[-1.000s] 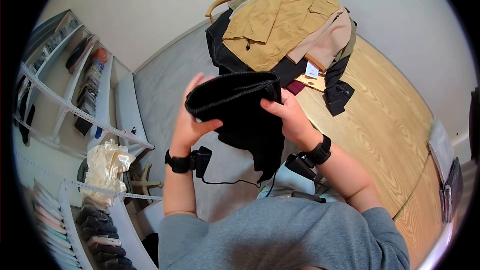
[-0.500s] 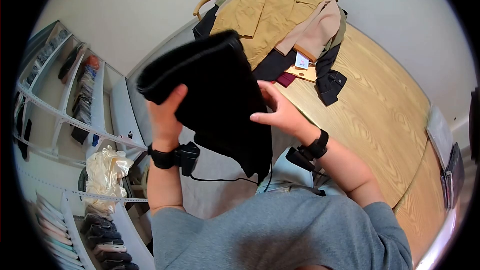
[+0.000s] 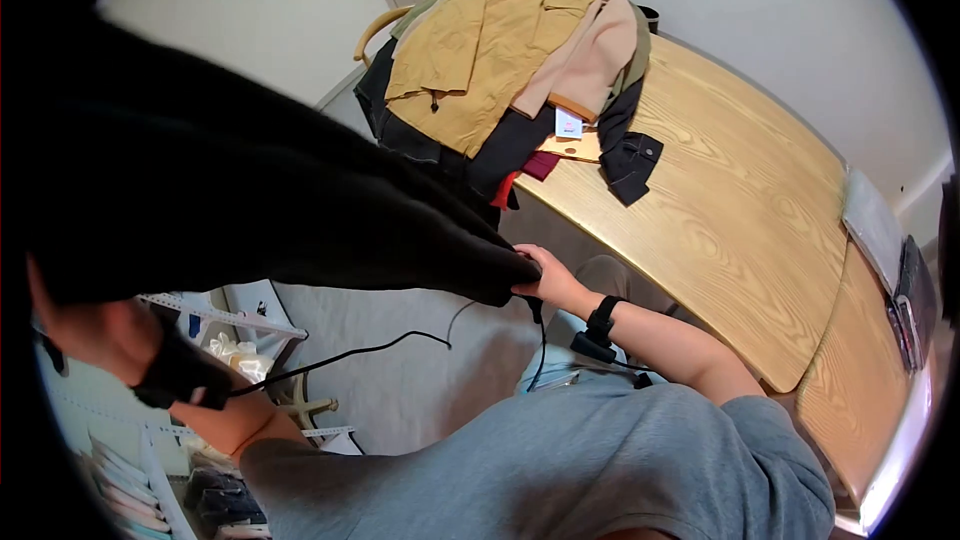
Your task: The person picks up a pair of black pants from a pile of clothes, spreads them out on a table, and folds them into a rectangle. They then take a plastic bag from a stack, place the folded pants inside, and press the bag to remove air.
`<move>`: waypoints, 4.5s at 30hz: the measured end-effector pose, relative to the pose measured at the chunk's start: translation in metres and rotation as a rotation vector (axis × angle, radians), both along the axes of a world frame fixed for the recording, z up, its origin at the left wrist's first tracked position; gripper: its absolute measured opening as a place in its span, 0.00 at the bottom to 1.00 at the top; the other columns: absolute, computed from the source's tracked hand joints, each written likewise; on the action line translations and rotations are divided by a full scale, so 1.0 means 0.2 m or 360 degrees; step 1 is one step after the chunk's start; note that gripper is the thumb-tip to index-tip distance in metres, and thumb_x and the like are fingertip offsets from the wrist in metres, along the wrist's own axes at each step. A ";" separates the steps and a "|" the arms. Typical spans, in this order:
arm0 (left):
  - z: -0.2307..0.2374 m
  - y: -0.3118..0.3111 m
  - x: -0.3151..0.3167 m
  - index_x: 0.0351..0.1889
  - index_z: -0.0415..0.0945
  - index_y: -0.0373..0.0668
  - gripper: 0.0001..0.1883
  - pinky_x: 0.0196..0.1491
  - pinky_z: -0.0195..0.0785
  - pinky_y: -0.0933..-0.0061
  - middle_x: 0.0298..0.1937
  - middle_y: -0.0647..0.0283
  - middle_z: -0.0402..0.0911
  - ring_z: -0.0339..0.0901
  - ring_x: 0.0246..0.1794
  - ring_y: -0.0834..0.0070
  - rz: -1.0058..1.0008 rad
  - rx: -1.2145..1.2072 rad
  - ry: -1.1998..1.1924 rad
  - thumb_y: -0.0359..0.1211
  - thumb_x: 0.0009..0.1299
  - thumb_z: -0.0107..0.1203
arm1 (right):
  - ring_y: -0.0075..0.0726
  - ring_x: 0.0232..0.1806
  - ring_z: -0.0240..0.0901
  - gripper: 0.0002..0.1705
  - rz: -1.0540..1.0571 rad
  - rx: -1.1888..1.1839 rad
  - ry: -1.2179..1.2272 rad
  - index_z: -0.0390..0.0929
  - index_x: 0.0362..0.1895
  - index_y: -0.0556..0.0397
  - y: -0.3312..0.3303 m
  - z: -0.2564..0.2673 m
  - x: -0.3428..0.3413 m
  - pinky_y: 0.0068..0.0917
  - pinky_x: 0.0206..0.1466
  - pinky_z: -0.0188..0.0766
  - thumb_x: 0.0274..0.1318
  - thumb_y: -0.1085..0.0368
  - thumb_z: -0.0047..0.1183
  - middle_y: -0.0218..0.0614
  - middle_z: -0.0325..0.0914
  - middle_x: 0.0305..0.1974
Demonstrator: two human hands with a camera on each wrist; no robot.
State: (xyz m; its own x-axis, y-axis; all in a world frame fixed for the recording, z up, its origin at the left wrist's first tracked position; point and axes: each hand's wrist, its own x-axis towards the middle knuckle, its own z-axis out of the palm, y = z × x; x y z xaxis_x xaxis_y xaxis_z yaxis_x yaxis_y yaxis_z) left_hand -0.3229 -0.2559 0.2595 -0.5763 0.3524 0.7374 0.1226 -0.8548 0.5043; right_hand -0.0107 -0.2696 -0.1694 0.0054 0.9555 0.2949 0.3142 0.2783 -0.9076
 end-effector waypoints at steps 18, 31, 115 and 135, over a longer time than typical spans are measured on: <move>-0.03 0.25 0.12 0.59 0.70 0.37 0.22 0.60 0.68 0.55 0.62 0.49 0.70 0.71 0.58 0.57 -0.0089 0.0228 0.0040 0.36 0.69 0.52 | 0.45 0.33 0.76 0.14 -0.0725 -0.0459 -0.0366 0.79 0.34 0.56 -1.21 1.26 0.65 0.32 0.40 0.70 0.47 0.59 0.60 0.49 0.76 0.28; -0.73 0.55 1.61 0.55 0.75 0.37 0.23 0.62 0.65 0.56 0.57 0.57 0.77 0.74 0.57 0.60 -0.2608 -0.1364 -0.0567 0.38 0.64 0.59 | 0.35 0.49 0.73 0.25 -0.1512 -0.1174 -0.1027 0.76 0.51 0.59 -2.51 1.66 1.38 0.30 0.55 0.66 0.47 0.62 0.62 0.43 0.80 0.44; -1.51 -0.84 2.14 0.66 0.63 0.44 0.36 0.72 0.37 0.45 0.71 0.61 0.59 0.53 0.73 0.63 -0.1698 0.0466 0.3147 0.16 0.55 0.48 | 0.35 0.22 0.68 0.09 -0.3628 -0.0538 0.0093 0.75 0.31 0.58 -3.50 0.43 1.84 0.34 0.25 0.66 0.48 0.69 0.62 0.34 0.71 0.20; -1.52 -0.34 2.05 0.70 0.59 0.52 0.27 0.68 0.40 0.40 0.74 0.54 0.52 0.46 0.74 0.50 -0.0826 0.0096 0.3088 0.42 0.72 0.47 | 0.52 0.69 0.55 0.21 -0.2386 -0.0475 -0.1193 0.69 0.60 0.51 -2.53 0.72 1.33 0.41 0.69 0.53 0.61 0.68 0.47 0.49 0.63 0.64</move>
State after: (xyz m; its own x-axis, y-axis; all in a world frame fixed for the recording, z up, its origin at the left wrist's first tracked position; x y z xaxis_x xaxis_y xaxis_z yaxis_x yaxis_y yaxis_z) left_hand 0.0862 -0.3240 -0.0437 0.9774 0.1475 0.1518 0.1483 -0.9889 0.0058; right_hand 0.2553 -0.7765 -0.0261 0.8398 0.2603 0.4764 0.4746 -0.7781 -0.4115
